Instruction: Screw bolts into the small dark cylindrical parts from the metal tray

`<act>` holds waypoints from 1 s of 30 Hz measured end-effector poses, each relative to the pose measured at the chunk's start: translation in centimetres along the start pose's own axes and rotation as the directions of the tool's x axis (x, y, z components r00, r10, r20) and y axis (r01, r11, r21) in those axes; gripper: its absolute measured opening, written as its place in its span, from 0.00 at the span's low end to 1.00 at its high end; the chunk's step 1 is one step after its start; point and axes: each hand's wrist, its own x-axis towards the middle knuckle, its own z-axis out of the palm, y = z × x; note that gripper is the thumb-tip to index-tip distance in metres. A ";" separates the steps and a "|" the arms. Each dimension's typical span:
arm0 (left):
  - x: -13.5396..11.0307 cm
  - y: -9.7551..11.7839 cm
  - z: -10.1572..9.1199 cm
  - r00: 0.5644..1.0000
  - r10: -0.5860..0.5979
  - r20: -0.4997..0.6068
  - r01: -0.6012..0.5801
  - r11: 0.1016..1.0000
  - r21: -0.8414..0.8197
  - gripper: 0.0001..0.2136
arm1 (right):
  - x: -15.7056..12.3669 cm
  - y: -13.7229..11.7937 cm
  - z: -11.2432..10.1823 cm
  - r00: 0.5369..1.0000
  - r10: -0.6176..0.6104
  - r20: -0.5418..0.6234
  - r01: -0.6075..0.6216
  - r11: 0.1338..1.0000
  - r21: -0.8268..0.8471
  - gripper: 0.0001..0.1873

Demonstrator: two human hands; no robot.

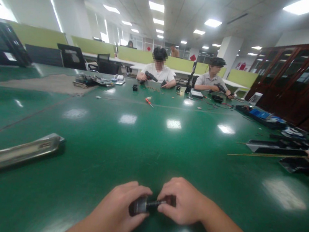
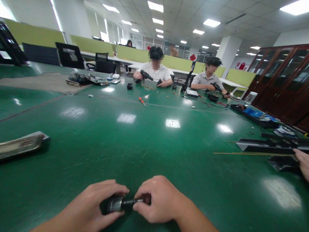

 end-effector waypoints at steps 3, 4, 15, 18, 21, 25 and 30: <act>0.0 -0.3 0.1 1.000 -0.008 -0.002 0.008 1.000 0.003 0.17 | 0.0 -0.1 -0.2 1.000 0.004 -0.009 -0.004 1.000 0.009 0.04; 0.0 -0.4 0.1 1.000 -0.006 -0.005 0.006 1.000 0.002 0.17 | 0.1 -0.1 -0.3 1.000 0.004 -0.011 -0.004 1.000 0.012 0.04; 0.0 -0.5 0.0 1.000 0.013 -0.013 -0.013 1.000 -0.017 0.16 | 0.0 -0.2 -0.6 1.000 0.026 -0.006 -0.026 0.999 0.018 0.04; -0.1 -0.8 0.1 0.999 0.022 -0.023 -0.022 1.000 -0.021 0.16 | 0.0 -0.2 -0.6 0.999 0.033 -0.002 -0.033 0.999 0.014 0.05; -0.1 -1.1 0.2 0.998 0.043 -0.039 -0.044 0.999 -0.014 0.16 | 0.0 -0.2 -0.7 0.999 0.034 -0.001 -0.034 0.999 0.007 0.05; -0.1 -1.1 0.0 0.998 0.043 -0.051 -0.043 0.999 0.001 0.17 | 0.0 -0.1 -0.8 0.999 0.042 -0.007 -0.042 0.999 0.000 0.05; 0.0 -0.9 -0.3 0.998 0.029 -0.048 -0.028 0.999 0.019 0.16 | -0.1 0.3 -1.0 1.000 0.022 -0.022 -0.021 0.999 0.027 0.06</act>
